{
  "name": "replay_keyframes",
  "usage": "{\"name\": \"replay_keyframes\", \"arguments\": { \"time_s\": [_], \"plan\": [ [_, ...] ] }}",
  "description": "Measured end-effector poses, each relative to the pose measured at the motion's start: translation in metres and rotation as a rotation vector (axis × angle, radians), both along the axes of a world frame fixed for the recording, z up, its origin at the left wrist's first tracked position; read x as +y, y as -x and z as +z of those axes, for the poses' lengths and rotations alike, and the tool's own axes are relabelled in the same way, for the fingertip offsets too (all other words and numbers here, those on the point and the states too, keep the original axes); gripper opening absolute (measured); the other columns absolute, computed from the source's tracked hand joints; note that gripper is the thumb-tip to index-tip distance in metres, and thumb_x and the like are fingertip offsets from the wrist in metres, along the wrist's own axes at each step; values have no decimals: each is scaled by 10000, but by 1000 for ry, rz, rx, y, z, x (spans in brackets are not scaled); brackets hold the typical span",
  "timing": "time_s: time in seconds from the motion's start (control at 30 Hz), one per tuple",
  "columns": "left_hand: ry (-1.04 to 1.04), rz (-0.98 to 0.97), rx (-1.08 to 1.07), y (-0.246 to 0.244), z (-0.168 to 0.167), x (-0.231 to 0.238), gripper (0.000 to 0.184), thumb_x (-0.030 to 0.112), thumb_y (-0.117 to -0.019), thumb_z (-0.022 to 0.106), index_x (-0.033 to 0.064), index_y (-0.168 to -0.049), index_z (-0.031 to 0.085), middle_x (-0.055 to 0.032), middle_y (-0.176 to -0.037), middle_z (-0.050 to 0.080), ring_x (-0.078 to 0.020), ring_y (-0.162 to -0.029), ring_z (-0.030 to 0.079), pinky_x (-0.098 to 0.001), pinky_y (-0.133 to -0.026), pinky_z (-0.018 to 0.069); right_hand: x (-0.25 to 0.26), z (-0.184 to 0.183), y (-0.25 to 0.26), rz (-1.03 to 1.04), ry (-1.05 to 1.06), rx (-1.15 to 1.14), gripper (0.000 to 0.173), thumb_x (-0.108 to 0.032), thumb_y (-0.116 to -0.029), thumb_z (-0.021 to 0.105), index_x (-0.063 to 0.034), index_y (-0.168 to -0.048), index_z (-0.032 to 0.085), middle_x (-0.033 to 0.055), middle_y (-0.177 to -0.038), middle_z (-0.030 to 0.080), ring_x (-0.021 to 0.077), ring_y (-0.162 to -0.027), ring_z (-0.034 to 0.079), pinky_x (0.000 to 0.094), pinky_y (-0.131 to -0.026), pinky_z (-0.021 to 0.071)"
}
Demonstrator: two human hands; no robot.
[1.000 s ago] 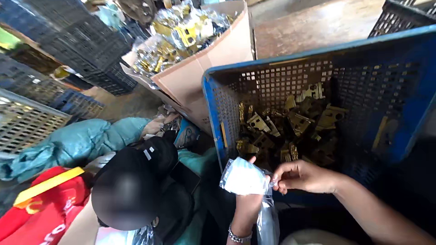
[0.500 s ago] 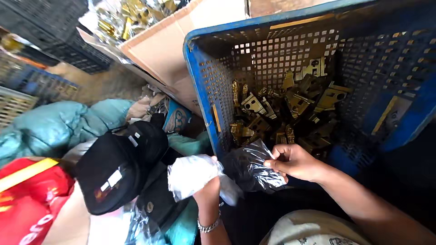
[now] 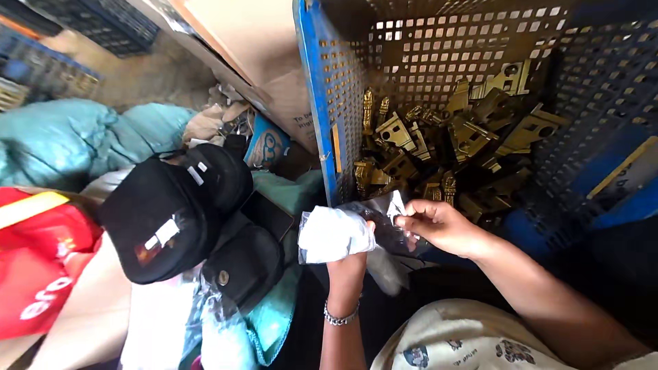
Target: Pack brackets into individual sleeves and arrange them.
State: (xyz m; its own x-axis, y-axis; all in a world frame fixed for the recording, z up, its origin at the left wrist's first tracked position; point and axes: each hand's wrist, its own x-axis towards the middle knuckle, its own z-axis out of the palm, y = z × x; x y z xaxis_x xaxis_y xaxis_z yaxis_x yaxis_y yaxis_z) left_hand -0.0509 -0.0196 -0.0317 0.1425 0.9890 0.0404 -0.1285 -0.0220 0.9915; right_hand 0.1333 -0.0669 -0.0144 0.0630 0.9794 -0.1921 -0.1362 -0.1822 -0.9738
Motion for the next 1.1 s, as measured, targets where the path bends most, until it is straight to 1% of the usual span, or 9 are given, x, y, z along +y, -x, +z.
{"name": "replay_keyframes", "arguments": {
  "time_s": [0.07, 0.23, 0.37, 0.5, 0.63, 0.83, 0.97, 1.03, 1.1],
  "plan": [
    [38, -38, -18, -2, 5, -1, 203, -25, -831, 718, -4, -1010, 624, 2, -852, 739, -103, -819, 727, -293, -833, 611, -1, -1, -1, -99, 14, -27, 143, -101, -961, 673, -90, -837, 604, -91, -691, 602, -17, -565, 586, 166, -562, 539],
    [124, -240, 30, -5, 12, -14, 429, -12, -675, 860, -12, -1048, 649, 18, -924, 744, -65, -896, 713, -273, -867, 602, -13, 1, 2, 92, -93, 23, 140, 37, -847, 721, 7, -975, 676, -49, -892, 703, -15, -816, 670, 184, -784, 584],
    [-6, -220, 156, 12, 3, -18, 417, 2, -657, 871, 7, -1026, 677, 57, -917, 739, -11, -880, 698, -237, -854, 596, -16, -4, 2, 165, -19, -139, 220, -35, -743, 844, -35, -828, 641, -66, -760, 630, -53, -676, 583, 124, -638, 502],
    [42, -215, 88, 26, -2, -16, 358, 1, -720, 850, -7, -1026, 666, 6, -909, 758, -82, -860, 727, -285, -842, 612, -13, -12, 5, 38, -45, -134, 212, -69, -791, 823, -52, -879, 631, -64, -772, 641, -24, -696, 618, 162, -667, 544],
    [-56, -323, 172, 28, 6, -26, 481, 62, -655, 905, 10, -1076, 679, 92, -1001, 745, 34, -976, 682, -208, -916, 576, -11, -7, 25, 233, -188, -196, 176, 25, -736, 785, 68, -878, 691, 72, -855, 691, -11, -760, 628, 137, -694, 533],
    [-172, -45, 345, 65, -14, -15, 352, 73, -715, 844, -49, -997, 672, 56, -922, 731, 55, -910, 671, -185, -864, 575, 18, -24, -14, 79, -18, -104, 146, -32, -833, 766, -64, -884, 633, -56, -834, 669, 7, -780, 659, 207, -744, 583],
    [64, 189, 140, 66, -15, -11, 252, -65, -758, 678, 21, -991, 637, 48, -875, 713, -36, -833, 686, -228, -784, 590, 58, -65, -8, 279, 275, -503, 370, -199, -907, 788, 15, -1190, 686, 197, -1292, 617, 291, -1146, 614, 447, -996, 505],
    [73, 214, 82, 62, -12, -10, 220, -72, -812, 623, 10, -1016, 643, 34, -907, 729, -45, -848, 697, -227, -789, 592, 72, -97, 16, 463, 322, -740, 455, -315, -958, 718, -7, -1291, 676, 268, -1533, 431, 476, -1420, 377, 628, -1151, 319],
    [19, 212, 47, 60, -12, -8, 198, -65, -847, 613, 32, -1016, 651, 42, -902, 731, -36, -833, 694, -222, -775, 592, 78, -110, 37, 591, 361, -864, 465, -276, -1004, 628, -1, -1379, 609, 292, -1628, 257, 544, -1490, 200, 690, -1175, 222]
  ]
}}
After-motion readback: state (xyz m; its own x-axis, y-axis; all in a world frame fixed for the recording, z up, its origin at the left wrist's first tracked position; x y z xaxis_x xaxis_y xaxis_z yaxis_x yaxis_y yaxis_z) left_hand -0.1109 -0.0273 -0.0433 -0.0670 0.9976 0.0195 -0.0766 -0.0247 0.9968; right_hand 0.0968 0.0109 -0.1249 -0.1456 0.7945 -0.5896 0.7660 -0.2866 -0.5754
